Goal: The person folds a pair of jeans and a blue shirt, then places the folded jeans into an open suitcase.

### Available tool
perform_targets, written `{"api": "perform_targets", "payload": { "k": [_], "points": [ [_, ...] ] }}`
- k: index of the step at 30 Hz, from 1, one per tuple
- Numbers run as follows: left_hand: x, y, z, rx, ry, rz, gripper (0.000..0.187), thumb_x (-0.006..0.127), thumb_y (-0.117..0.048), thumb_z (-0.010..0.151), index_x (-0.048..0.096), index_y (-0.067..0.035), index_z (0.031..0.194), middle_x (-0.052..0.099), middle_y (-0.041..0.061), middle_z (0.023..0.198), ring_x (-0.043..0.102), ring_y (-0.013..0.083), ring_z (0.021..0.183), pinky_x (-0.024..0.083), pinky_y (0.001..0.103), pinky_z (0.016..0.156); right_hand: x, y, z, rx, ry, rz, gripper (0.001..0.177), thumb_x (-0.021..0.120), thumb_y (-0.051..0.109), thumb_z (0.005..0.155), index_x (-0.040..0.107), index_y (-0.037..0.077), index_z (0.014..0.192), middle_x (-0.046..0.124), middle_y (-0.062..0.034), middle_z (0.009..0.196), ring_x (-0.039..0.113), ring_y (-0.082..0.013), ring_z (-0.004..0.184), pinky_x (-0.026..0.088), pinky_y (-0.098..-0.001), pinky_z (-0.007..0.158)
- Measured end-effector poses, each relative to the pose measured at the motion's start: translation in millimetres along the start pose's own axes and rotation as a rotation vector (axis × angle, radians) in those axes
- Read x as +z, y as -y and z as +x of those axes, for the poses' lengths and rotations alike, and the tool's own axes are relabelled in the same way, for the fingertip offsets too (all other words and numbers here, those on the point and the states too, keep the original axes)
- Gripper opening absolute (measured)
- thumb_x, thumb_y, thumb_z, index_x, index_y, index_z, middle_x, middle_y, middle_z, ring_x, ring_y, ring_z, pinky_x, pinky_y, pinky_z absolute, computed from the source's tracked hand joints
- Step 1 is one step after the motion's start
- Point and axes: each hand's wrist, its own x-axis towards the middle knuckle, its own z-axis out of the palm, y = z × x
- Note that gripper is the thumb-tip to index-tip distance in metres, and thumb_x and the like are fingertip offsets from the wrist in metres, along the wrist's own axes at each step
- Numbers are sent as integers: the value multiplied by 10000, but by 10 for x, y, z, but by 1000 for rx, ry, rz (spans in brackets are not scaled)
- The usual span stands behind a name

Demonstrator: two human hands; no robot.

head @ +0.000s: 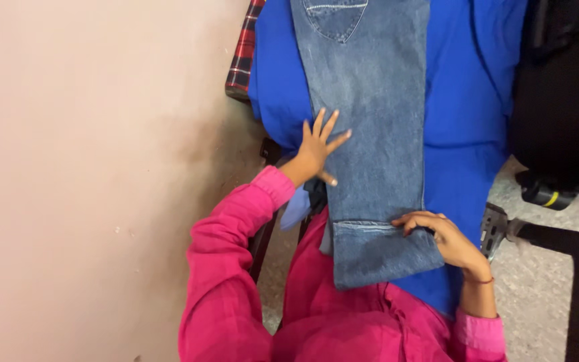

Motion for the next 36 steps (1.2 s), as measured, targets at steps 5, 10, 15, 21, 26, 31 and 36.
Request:
{"api": "perform_targets", "payload": {
  "k": [5, 10, 15, 21, 26, 31, 36],
  "points": [
    [78, -260, -390, 32, 236, -14, 1496, 764, -880, 513, -10, -316, 1662, -206, 366, 1632, -31, 588, 1508, 229, 718, 1140, 34, -321, 9, 97, -38, 325, 253, 754, 185, 799, 680, 40, 992, 763, -141, 1147, 709, -161, 1034, 566, -320, 861],
    [584, -498, -799, 174, 326, -333, 1391, 801, -760, 594, 113, -157, 1641, 301, 348, 1513, 403, 498, 1370, 372, 590, 1079, 222, -607, 180, 554, -342, -386, 537, 830, 476, 841, 671, -30, 923, 678, -229, 718, 654, -342, 681, 491, -443, 593],
    [1006, -553, -890, 194, 175, -768, 772, 597, -695, 909, 621, -61, 1349, 701, 232, 1212, 676, 391, 1133, 513, 439, 932, 365, -364, 516, 614, -566, -434, 651, 688, 626, 903, 621, -20, 870, 619, -229, 644, 636, -411, 606, 442, -507, 578],
    [548, -549, -931, 88, -17, -966, 614, 434, -598, 933, 802, -179, 1190, 739, 165, 1183, 561, 402, 1107, 411, 475, 969, 511, -328, 492, 558, -737, -467, 615, 651, 593, 986, 623, -21, 998, 626, -241, 696, 637, -467, 678, 450, -554, 608],
    [230, -600, -1003, -106, -100, -787, 651, 543, -636, 917, 776, -28, 919, 737, 217, 952, 690, 408, 915, 523, 498, 791, 546, -279, 515, 524, -794, -471, 526, 656, 548, 1008, 628, 35, 1121, 641, -222, 710, 649, -456, 691, 461, -544, 616],
    [425, -731, -893, -99, -182, -653, 615, 550, -583, 975, 771, -38, 793, 710, 202, 763, 704, 399, 750, 536, 509, 684, 530, -106, 534, 556, -789, -356, 595, 655, 526, 969, 508, 103, 1362, 647, -187, 673, 671, -428, 650, 471, -543, 623],
    [109, -807, -1030, 32, -437, -378, 460, 658, -507, 930, 721, -64, 822, 698, 130, 798, 686, 302, 756, 509, 444, 722, 486, -129, 592, 542, -737, -458, 641, 642, 512, 993, 455, 137, 1478, 667, -214, 718, 682, -467, 726, 494, -553, 649]
  ]
}}
